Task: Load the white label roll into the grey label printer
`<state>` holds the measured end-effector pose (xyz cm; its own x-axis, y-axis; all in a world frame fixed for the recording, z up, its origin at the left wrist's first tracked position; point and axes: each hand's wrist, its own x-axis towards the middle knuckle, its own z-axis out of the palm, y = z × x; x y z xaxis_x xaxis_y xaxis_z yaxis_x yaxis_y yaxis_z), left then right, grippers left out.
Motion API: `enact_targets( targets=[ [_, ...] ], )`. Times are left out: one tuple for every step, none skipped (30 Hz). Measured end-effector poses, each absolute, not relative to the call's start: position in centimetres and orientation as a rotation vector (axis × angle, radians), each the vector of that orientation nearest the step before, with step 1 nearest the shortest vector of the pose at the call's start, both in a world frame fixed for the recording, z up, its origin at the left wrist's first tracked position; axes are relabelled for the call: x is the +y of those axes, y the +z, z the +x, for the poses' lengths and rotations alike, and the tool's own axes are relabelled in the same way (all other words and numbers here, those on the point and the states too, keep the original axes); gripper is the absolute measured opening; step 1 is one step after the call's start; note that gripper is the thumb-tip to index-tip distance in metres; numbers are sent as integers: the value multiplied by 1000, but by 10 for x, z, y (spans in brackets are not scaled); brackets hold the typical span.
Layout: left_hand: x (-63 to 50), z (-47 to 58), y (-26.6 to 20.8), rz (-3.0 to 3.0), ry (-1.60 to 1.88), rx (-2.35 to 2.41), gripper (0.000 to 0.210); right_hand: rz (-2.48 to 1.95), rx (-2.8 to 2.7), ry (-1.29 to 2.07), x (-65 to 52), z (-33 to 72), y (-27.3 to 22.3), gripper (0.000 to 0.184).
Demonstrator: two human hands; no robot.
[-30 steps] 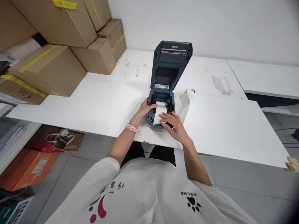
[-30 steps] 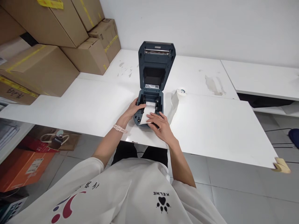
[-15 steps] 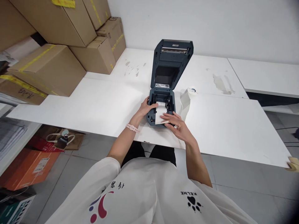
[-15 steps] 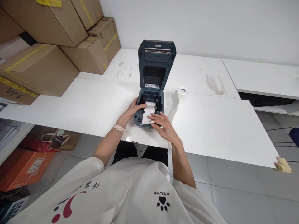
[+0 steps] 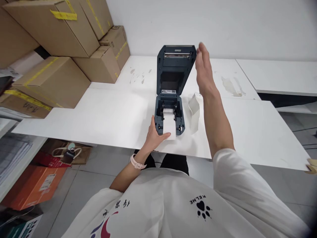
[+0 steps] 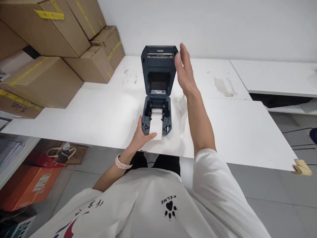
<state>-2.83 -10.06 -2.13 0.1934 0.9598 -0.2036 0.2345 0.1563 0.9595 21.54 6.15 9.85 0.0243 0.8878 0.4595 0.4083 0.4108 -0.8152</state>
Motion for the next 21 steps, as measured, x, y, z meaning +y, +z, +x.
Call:
enact_targets(
  targets=[
    [-105, -29, -22, 1328, 793, 1283, 126, -1191, -1550, 633, 80, 212, 106, 64],
    [-108, -30, -23, 1337, 782, 1285, 127, -1186, -1508, 702, 93, 208, 112, 62],
    [-108, -30, -24, 1341, 773, 1279, 128, -1170, -1470, 749, 99, 205, 115, 61],
    [-107, -32, -24, 1336, 771, 1266, 128, -1142, -1438, 769, 99, 203, 115, 61],
    [-106, -33, -24, 1318, 774, 1247, 127, -1106, -1418, 756, 91, 202, 113, 62],
    [-104, -35, -24, 1289, 781, 1229, 125, -1070, -1413, 718, 78, 202, 107, 63],
    [-102, -36, -23, 1250, 790, 1215, 122, -1045, -1413, 672, 60, 201, 100, 65],
    [-100, -38, -22, 1209, 799, 1206, 117, -1032, -1419, 628, 39, 199, 91, 67],
    [-98, -40, -21, 1170, 808, 1205, 111, -1033, -1434, 592, 16, 197, 81, 68],
    [-96, -41, -19, 1136, 817, 1213, 105, -1051, -1451, 567, -7, 194, 71, 67],
    [-94, -42, -18, 1106, 828, 1225, 99, -1086, -1491, 550, -29, 190, 60, 62],
    [-92, -41, -16, 1081, 840, 1237, 96, -1122, -1548, 530, -48, 185, 49, 54],
    [-90, -40, -14, 1055, 853, 1250, 95, -1159, -1600, 506, -64, 180, 39, 46],
    [-88, -38, -12, 1029, 864, 1262, 96, -1196, -1646, 486, -76, 175, 28, 40],
    [-86, -35, -10, 1004, 873, 1268, 97, -1232, -1669, 472, -85, 171, 18, 36],
    [-85, -31, -8, 984, 880, 1269, 100, -1270, -1664, 470, -90, 167, 9, 36],
    [-83, -28, -7, 969, 887, 1267, 104, -1307, -1637, 481, -93, 165, 1, 41],
    [-82, -24, -7, 963, 893, 1263, 107, -1339, -1592, 501, -94, 163, -7, 47],
    [-80, -21, -7, 967, 899, 1260, 108, -1365, -1539, 532, -94, 161, -13, 55],
    [-79, -18, -7, 985, 909, 1251, 106, -1382, -1493, 573, -93, 161, -19, 63],
    [-77, -17, -9, 1018, 924, 1237, 102, -1391, -1464, 620, -92, 161, -23, 70]
  ],
)
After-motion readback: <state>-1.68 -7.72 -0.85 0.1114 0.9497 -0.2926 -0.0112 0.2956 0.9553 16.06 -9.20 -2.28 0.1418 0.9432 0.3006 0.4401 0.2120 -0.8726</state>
